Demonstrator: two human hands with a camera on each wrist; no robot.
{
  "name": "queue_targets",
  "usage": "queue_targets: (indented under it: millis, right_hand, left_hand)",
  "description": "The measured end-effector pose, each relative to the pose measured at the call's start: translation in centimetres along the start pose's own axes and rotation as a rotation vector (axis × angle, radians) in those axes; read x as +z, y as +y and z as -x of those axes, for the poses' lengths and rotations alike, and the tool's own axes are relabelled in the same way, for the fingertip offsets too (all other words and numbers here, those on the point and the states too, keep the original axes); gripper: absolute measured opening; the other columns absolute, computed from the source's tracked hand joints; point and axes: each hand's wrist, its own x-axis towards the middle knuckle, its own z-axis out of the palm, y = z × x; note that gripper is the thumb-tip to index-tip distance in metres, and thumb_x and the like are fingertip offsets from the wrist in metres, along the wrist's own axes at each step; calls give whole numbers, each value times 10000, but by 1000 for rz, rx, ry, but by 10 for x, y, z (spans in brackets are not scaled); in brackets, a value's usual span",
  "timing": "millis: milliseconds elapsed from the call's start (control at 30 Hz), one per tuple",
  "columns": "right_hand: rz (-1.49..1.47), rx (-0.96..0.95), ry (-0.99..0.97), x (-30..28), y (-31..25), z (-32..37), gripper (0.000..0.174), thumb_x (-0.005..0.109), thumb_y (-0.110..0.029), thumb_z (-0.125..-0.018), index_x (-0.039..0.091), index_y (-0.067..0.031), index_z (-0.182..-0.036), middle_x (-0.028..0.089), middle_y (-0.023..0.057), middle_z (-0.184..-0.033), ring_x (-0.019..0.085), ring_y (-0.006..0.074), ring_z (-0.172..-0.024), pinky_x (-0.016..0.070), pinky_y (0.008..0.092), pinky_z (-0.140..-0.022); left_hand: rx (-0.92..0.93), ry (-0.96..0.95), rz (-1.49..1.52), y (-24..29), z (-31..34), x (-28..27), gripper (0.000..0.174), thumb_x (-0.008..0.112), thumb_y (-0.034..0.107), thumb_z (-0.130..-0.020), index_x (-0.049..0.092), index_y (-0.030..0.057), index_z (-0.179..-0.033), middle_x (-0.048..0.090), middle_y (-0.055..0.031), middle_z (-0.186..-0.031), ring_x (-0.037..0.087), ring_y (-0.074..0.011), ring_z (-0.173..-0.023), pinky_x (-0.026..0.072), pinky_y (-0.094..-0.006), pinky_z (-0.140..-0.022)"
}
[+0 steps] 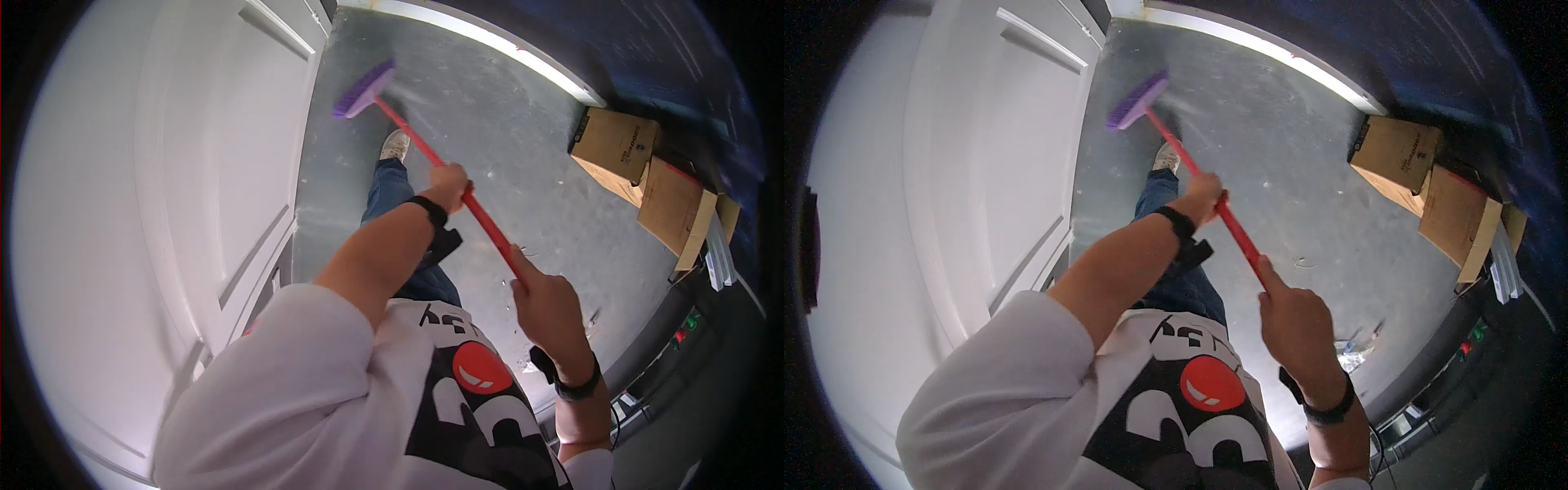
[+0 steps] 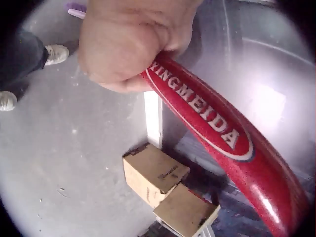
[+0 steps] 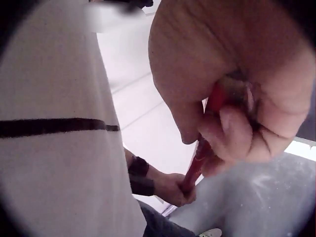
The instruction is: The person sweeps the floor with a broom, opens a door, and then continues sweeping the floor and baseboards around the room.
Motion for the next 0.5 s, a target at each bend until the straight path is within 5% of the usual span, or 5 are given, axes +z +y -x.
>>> queue_targets:
  millis: [33,200,367,500]
  right_hand:
    - [49,32,53,5,7,14,462,545,-168,-912,441,-53,-1348,651,162,-702,658,308,-626,530,405,-603]
    - [50,35,246,38,22,79,453,555,-155,-896,466,-13,-1317,659,165,-714,656,310,-605,533,394,-599]
    - [-202,-122,386,78,37,145,460,556,-179,-907,476,5,-1321,669,171,-739,649,256,-563,516,329,-562]
    - [-327,-88,241,86,32,152,452,570,-194,-908,493,1,-1308,672,159,-771,638,201,-578,510,307,-576]
  left_hand:
    - [-320,27,791,8,15,23,152,408,140,-912,484,9,-926,504,-126,-652,555,-255,-513,461,-395,-476]
    - [-159,-229,860,10,68,63,202,445,173,-939,424,-25,-975,460,-126,-739,497,-230,-520,441,-364,-457]
    - [-88,-151,835,-7,137,47,231,452,195,-944,419,-30,-979,485,-138,-745,547,-247,-528,484,-363,-477]
    - [-41,-23,808,-44,145,2,190,457,154,-915,439,-13,-1002,519,-150,-784,607,-266,-618,512,-379,-514]
